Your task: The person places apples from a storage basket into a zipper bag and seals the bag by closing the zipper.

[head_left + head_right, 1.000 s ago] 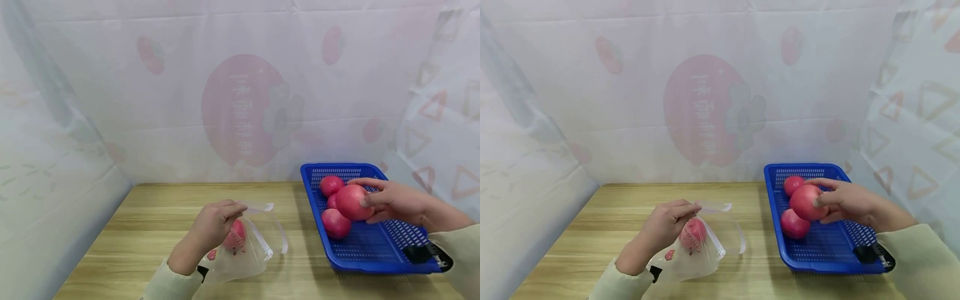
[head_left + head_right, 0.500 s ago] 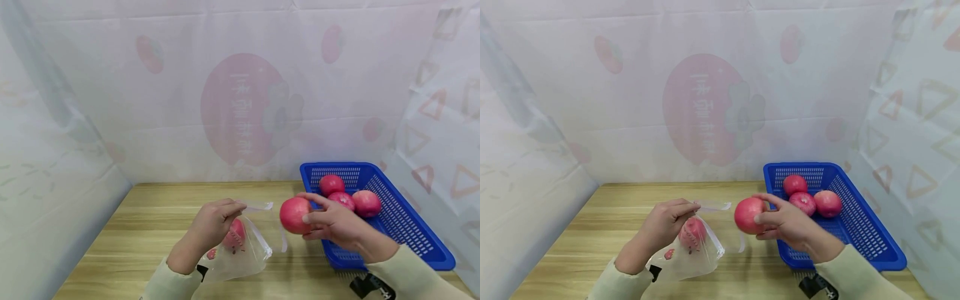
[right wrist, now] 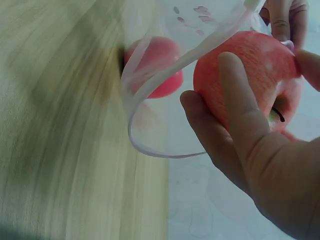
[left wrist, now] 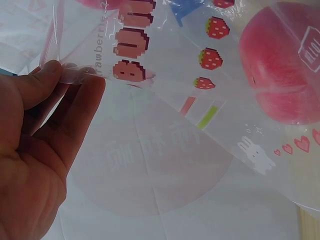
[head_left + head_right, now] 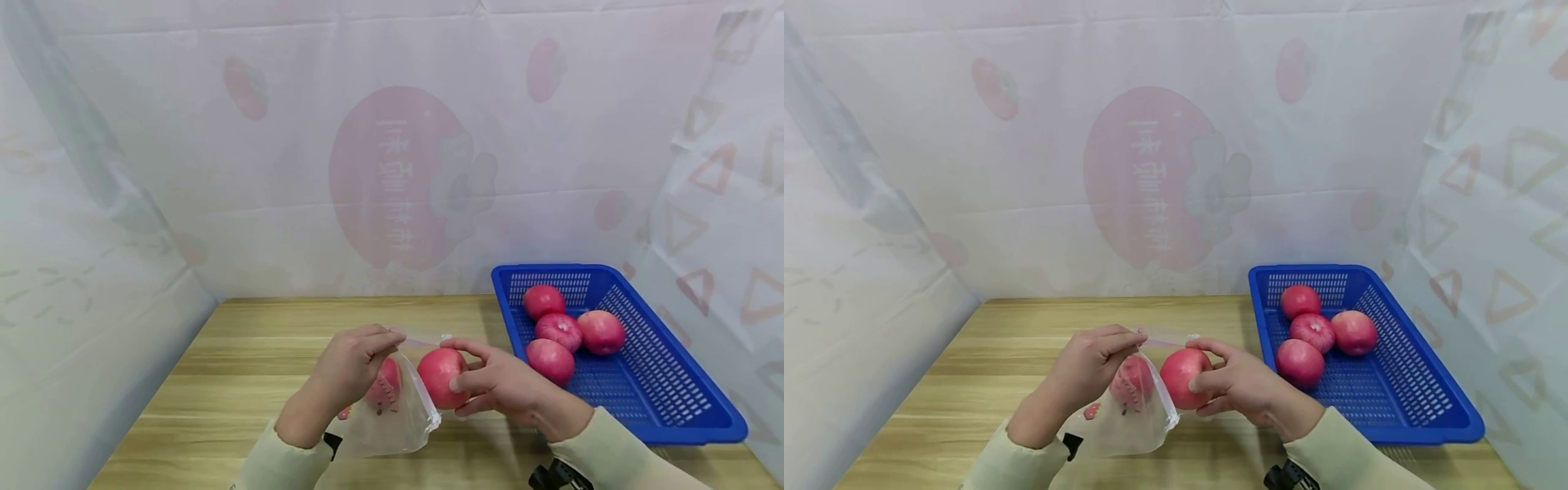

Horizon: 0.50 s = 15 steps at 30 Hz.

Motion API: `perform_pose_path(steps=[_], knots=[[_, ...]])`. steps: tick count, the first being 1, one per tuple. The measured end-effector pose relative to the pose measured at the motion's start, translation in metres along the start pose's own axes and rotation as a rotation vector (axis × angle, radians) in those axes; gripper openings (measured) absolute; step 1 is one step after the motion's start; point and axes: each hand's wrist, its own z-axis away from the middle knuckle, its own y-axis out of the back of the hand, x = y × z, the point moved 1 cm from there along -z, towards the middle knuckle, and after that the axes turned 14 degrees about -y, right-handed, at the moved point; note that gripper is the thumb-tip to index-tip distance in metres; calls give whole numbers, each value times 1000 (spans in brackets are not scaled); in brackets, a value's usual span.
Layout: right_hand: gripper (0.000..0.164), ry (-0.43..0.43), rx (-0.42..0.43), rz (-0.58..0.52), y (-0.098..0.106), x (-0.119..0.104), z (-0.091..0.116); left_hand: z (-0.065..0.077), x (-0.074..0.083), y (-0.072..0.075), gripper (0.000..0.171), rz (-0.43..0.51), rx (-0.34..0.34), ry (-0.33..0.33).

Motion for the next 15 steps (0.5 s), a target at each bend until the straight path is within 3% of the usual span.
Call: perform_pose_path(steps=[15], knots=[[75, -49, 15, 62, -13, 9, -18, 0, 0, -4, 22, -3, 0, -20]])
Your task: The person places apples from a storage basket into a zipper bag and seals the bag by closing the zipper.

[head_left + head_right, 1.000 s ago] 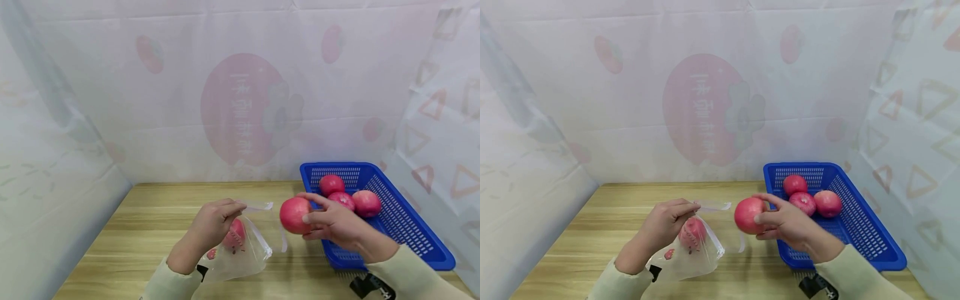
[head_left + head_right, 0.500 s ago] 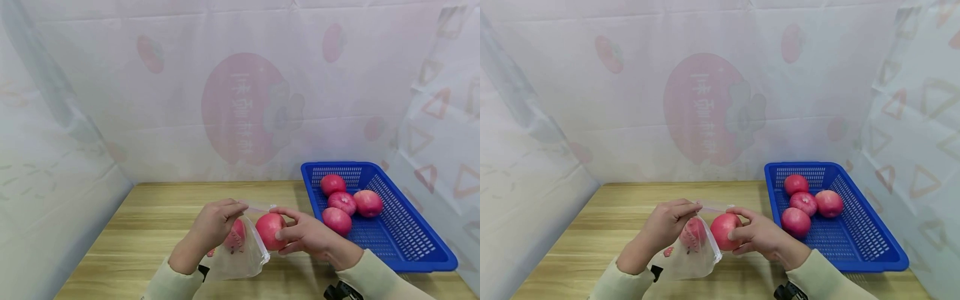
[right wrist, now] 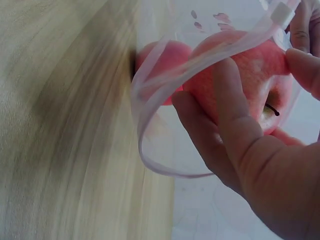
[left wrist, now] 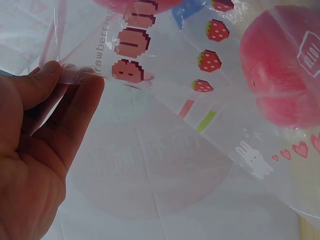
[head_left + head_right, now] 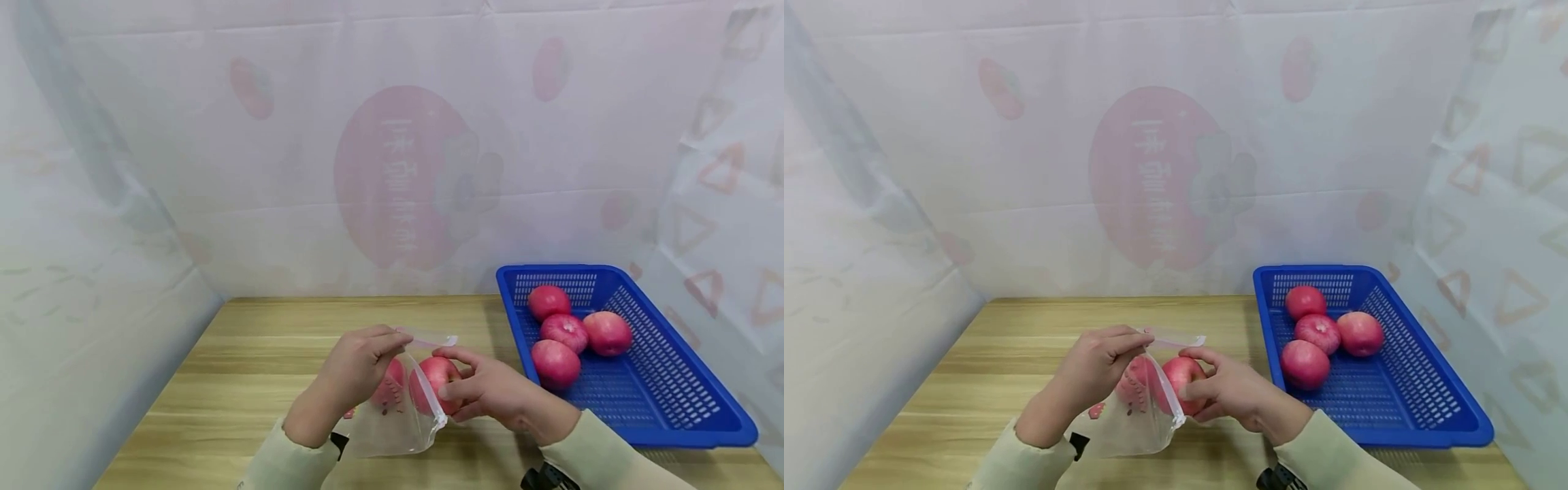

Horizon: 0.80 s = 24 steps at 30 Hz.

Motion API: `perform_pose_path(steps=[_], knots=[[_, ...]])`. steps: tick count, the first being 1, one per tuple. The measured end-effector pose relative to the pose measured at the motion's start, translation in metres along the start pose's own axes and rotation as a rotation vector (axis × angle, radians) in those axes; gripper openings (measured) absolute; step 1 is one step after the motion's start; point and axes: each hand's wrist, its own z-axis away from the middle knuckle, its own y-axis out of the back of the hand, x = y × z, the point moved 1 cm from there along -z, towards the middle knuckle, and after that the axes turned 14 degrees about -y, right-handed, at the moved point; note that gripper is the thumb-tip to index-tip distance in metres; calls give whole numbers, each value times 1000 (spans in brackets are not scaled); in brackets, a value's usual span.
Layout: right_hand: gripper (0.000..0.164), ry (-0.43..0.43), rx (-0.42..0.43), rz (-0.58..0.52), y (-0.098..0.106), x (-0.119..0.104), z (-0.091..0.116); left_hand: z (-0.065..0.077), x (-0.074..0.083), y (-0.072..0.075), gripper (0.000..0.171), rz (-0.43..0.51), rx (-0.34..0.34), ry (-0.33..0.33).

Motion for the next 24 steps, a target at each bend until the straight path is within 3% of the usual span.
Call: perform_pose_path(steps=[5, 12, 24], knots=[[73, -12, -42, -2, -8, 4, -3, 0, 0, 0, 21, 6, 1, -5], [72, -10, -112, -114, -16, 5, -4, 0, 1, 3, 20, 15, -17, 25], [59, -18, -114, -23, -18, 1, 3, 2, 1, 7, 21, 5, -21, 40]])
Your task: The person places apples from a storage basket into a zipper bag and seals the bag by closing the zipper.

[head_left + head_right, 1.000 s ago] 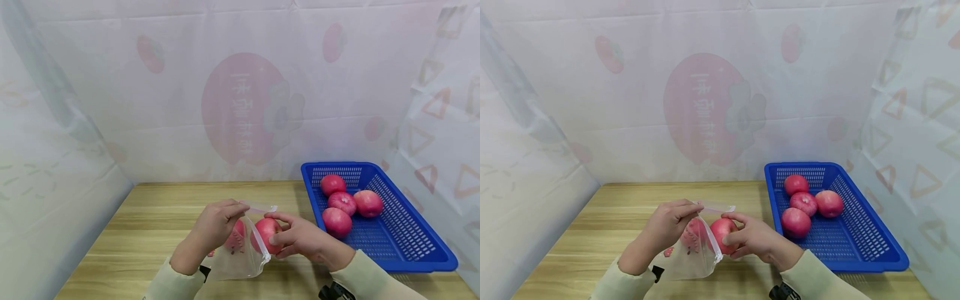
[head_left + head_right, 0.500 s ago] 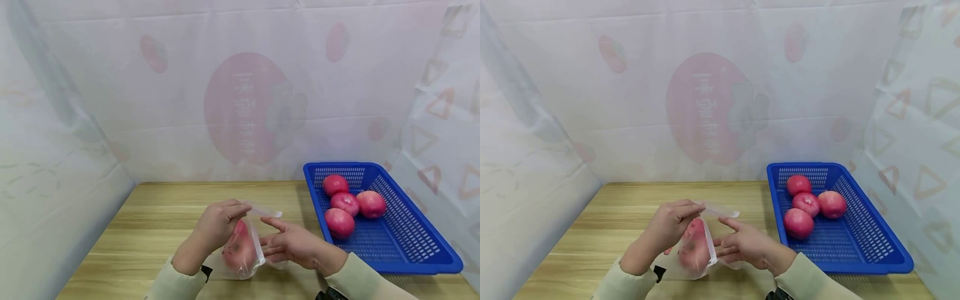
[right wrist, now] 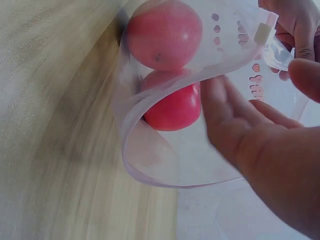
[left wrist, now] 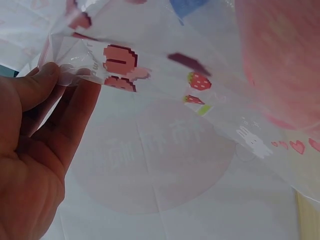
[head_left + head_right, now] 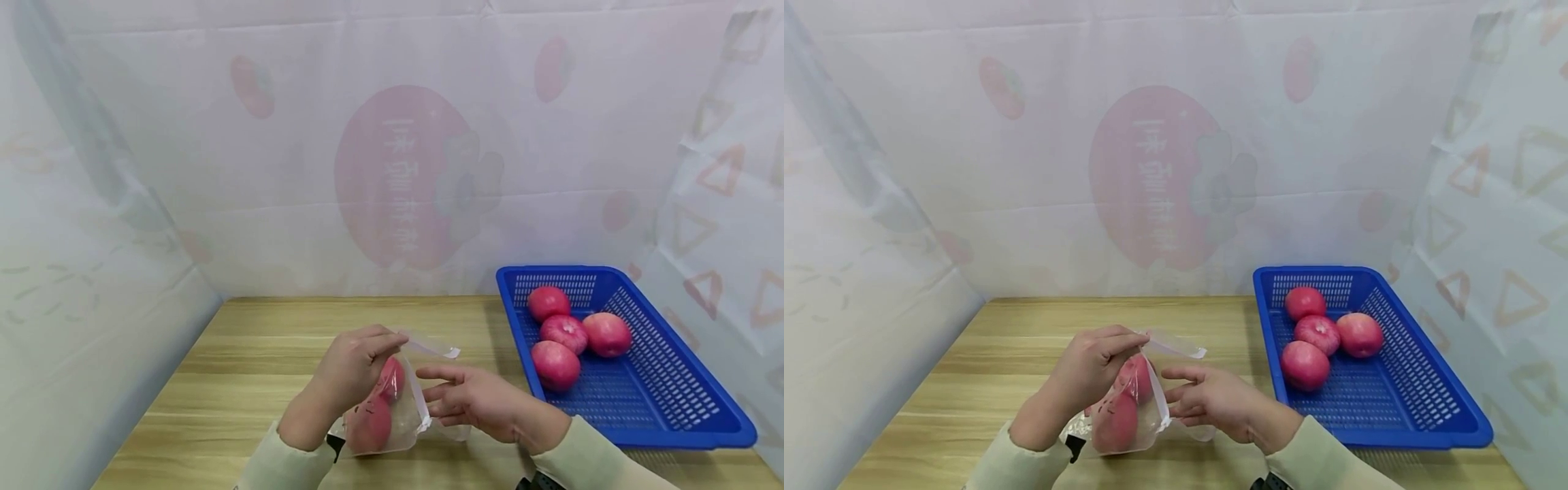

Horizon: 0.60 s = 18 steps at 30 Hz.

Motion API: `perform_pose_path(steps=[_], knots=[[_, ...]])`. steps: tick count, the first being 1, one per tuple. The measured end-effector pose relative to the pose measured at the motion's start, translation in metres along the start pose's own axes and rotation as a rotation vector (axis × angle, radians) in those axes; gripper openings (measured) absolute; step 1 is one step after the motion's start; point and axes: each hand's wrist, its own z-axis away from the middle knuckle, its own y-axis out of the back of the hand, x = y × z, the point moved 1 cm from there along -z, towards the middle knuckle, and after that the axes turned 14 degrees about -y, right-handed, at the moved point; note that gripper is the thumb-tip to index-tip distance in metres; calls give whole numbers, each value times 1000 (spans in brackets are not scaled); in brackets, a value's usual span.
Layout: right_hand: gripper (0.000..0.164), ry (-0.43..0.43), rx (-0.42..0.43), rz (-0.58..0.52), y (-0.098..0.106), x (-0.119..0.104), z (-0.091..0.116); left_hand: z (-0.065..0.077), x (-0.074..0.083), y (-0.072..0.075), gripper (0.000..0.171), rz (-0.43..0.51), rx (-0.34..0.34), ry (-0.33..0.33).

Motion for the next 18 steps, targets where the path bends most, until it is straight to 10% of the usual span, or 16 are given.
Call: perform_pose_path(steps=[8, 14, 18], knots=[[45, 104, 119, 272, 34, -39, 46, 2, 0, -1, 23, 6, 38, -16], [36, 43, 510, 933, 87, -75, 83, 2, -1, 0, 23, -3, 49, -19], [31, -60, 576, 1304, 119, -75, 87, 3, -1, 1, 24, -6, 49, -16]])
